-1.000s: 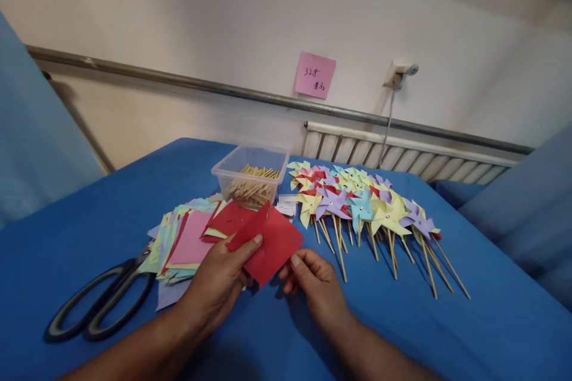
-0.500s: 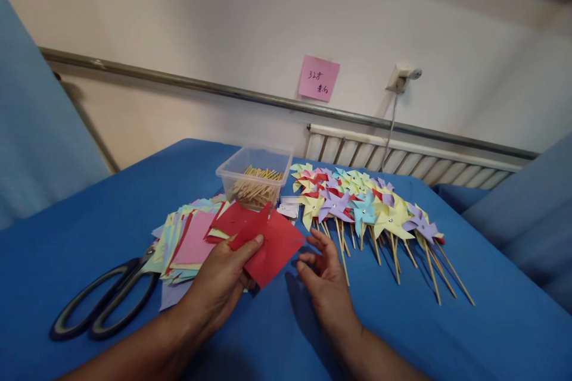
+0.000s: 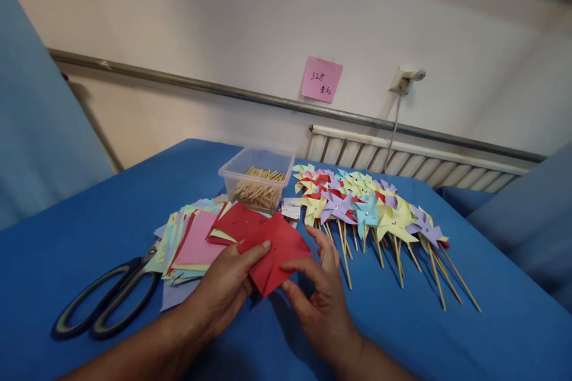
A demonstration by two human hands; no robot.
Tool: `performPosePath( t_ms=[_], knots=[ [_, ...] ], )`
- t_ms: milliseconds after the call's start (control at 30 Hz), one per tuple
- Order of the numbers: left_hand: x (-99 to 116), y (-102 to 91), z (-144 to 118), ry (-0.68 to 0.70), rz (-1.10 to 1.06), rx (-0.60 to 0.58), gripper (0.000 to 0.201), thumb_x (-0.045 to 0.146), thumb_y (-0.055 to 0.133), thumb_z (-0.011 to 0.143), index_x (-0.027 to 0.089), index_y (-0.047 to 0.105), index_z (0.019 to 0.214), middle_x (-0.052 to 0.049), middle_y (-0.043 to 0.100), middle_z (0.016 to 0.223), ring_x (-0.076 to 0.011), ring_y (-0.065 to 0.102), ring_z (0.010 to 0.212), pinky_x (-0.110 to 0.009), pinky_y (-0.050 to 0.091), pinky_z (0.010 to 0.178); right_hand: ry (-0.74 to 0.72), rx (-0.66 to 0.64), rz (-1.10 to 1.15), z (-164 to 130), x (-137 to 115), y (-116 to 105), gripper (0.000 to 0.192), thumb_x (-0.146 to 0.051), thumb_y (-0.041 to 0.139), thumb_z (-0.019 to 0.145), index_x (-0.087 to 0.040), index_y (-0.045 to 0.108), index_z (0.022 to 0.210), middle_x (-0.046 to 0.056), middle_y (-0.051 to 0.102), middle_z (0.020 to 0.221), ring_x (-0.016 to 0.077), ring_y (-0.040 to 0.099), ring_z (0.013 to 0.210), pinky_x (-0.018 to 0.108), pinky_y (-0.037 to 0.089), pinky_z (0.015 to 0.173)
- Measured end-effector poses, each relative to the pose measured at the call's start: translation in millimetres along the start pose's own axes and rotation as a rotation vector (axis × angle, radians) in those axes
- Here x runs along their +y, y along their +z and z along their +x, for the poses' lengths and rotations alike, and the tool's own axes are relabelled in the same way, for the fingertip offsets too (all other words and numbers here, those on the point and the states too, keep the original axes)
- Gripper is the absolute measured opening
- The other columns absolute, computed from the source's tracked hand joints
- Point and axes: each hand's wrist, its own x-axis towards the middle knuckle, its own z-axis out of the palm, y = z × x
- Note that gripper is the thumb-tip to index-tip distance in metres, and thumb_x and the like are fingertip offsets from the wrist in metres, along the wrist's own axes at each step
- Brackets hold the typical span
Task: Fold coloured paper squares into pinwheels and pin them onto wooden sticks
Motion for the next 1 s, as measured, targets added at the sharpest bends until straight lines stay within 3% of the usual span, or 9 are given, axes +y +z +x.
performPosePath(
  t_ms=[133,300,433,733,1000],
  knots=[
    [-2.1,1.7,0.1,-0.037,0.022,-0.022,0.022,0.026,0.070,0.075,0.012,0.069,0.092,-0.009,0.074,0.081,-0.0164,0.064,0.068,-0.027,0.053,0.066,0.155,0.024,0.098,3.9,1.6,-2.1,0.007,-0.021,0.063,0.080,-0.026,0.069,0.081,0.005,0.045,0.134,0.0271,0.038,0.128,0.048,0.032,0.103],
    [-6.3,2.8,-0.8,-0.083,0.062,-0.040,0.022,0.029,0.072,0.072,0.012,0.070,0.086,-0.007,0.072,0.075,-0.0169,0.064,0.064,-0.027,0.051,0.062,0.321,-0.003,0.188,6.3,-1.4,-3.3,0.017,-0.023,0.060,0.082,-0.021,0.069,0.068,0.008,0.056,0.121,0.0249,0.044,0.123,0.039,0.035,0.100],
    [-9.4,1.7,-0.8,-0.101,0.083,-0.091,0.023,0.032,0.070,0.074,0.012,0.071,0.084,-0.008,0.071,0.073,-0.0165,0.062,0.064,-0.026,0.050,0.062,0.363,-0.007,0.219,5.5,-0.3,-2.5,0.018,-0.024,0.061,0.081,-0.020,0.069,0.066,0.008,0.060,0.112,0.0244,0.048,0.118,0.036,0.037,0.096],
    [-8.3,3.4,-0.3,-0.100,0.024,-0.092,0.024,0.031,0.068,0.076,0.011,0.072,0.089,-0.010,0.073,0.077,-0.0175,0.063,0.068,-0.029,0.050,0.070,0.415,0.032,0.309,5.9,5.2,-0.6,0.017,-0.025,0.061,0.078,-0.022,0.065,0.062,0.005,0.065,0.084,0.0252,0.048,0.117,0.036,0.034,0.095],
    [-9.9,0.9,0.5,-0.063,-0.021,-0.067,0.018,0.029,0.067,0.078,0.013,0.070,0.085,-0.008,0.073,0.080,-0.0176,0.063,0.071,-0.028,0.048,0.068,0.459,-0.001,0.344,4.6,8.1,-2.0,0.017,-0.029,0.062,0.077,-0.021,0.061,0.062,0.005,0.061,0.083,0.0261,0.045,0.118,0.037,0.031,0.097]
  ],
)
